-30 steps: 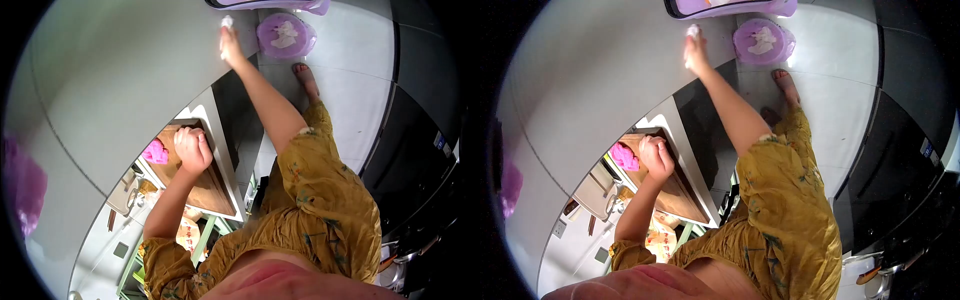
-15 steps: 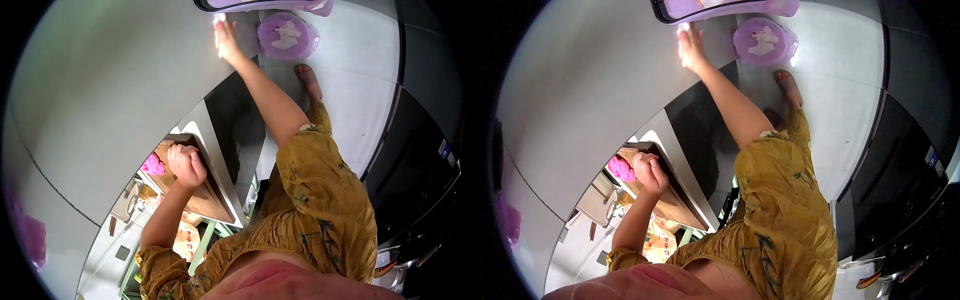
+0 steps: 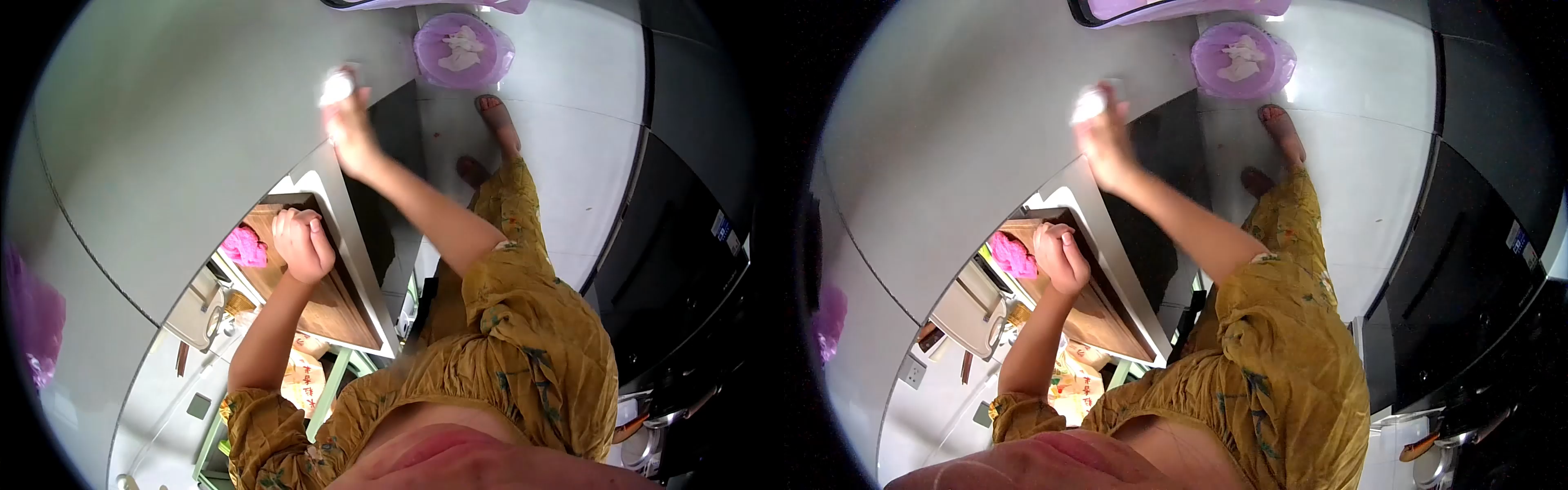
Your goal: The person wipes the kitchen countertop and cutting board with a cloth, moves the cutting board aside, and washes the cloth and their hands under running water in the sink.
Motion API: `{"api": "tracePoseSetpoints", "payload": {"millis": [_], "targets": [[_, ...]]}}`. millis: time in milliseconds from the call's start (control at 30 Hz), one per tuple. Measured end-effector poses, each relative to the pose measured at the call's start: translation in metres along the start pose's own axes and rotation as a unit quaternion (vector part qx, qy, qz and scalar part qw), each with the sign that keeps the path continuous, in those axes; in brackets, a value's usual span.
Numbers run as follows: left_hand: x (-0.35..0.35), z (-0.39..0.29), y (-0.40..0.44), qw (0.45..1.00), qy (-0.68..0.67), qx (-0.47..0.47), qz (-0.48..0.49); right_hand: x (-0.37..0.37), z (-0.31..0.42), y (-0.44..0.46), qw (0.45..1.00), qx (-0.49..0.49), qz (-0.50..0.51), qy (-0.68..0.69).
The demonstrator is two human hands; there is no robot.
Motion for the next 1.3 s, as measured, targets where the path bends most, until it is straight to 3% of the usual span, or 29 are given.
{"api": "tracePoseSetpoints", "payload": {"millis": [33,133,233,267,333,400,433,500,567,667,767,833,900,933,967,1000,1033,1100,1167,1233,1300], "targets": [[-0.001,-0.001,0.0,1.0,0.001,0.002,0.0,-0.02,0.057,-0.006,0.994,0.096,0.03,-0.052],[0.0,0.0,0.0,1.0,0.009,0.009,-0.001,-0.03,0.066,0.011,0.99,0.09,0.092,-0.05],[0.003,-0.002,0.003,1.0,0.004,-0.001,-0.014,0.017,-0.062,0.036,0.997,-0.029,-0.01,-0.067],[0.003,0.0,0.003,1.0,0.011,0.013,-0.011,0.036,-0.119,0.037,0.99,-0.131,-0.027,-0.047],[0.006,-0.001,0.003,1.0,0.011,0.009,-0.023,0.059,-0.154,0.037,0.985,-0.13,-0.112,-0.007],[0.007,0.002,0.001,0.999,0.015,0.015,-0.033,0.047,-0.16,0.042,0.987,-0.116,-0.108,-0.002],[0.006,0.004,0.0,0.999,0.011,0.026,-0.03,0.036,-0.125,0.043,0.988,-0.136,-0.06,0.034],[0.006,0.004,0.0,0.999,0.025,0.024,-0.028,0.003,-0.03,0.043,0.998,-0.023,-0.001,0.065],[0.01,0.003,0.0,0.999,0.026,0.025,-0.041,-0.036,0.049,0.036,0.995,0.09,0.029,-0.011],[0.014,0.003,0.001,0.998,0.02,0.034,-0.055,-0.09,0.179,0.008,0.965,0.243,0.095,0.022],[0.016,0.005,-0.004,0.996,0.04,0.031,-0.075,-0.126,0.259,-0.029,0.923,0.341,0.18,0.006],[0.016,0.007,-0.006,0.995,0.04,0.035,-0.089,-0.124,0.258,-0.038,0.909,0.347,0.227,0.053],[0.014,0.01,-0.008,0.993,0.021,0.051,-0.106,-0.091,0.203,-0.029,0.964,0.179,0.193,0.019],[0.012,0.011,-0.007,0.994,0.024,0.054,-0.093,-0.068,0.191,-0.033,0.981,0.134,0.132,-0.035],[0.013,0.01,-0.008,0.994,0.026,0.055,-0.086,-0.044,0.162,-0.029,0.974,0.163,0.121,-0.102],[0.013,0.009,-0.008,0.995,0.027,0.056,-0.078,-0.015,0.116,-0.024,0.989,0.059,0.095,-0.098],[0.013,0.008,-0.006,0.995,0.029,0.057,-0.073,0.006,0.109,-0.027,0.989,0.033,0.077,-0.125],[0.015,0.009,-0.007,0.991,0.031,0.083,-0.097,0.014,0.165,-0.05,0.976,0.038,0.047,-0.211],[0.015,0.011,-0.013,0.988,0.028,0.12,-0.096,0.021,0.186,-0.043,0.974,0.114,0.001,-0.196],[0.019,0.008,-0.029,0.98,-0.014,0.162,-0.113,-0.007,0.228,-0.029,0.978,0.161,0.025,-0.134],[0.034,-0.001,-0.054,0.972,-0.045,0.181,-0.146,-0.051,0.275,-0.017,0.987,0.143,0.058,0.046]]}}
Point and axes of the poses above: each hand's wrist, its own y-axis towards the middle knuckle, its own x-axis out of the back of the hand, z = x × y, the point moved 10 cm from there along y, towards the middle knuckle, and after that the axes turned 13 degrees about y, right-handed, at the moved point
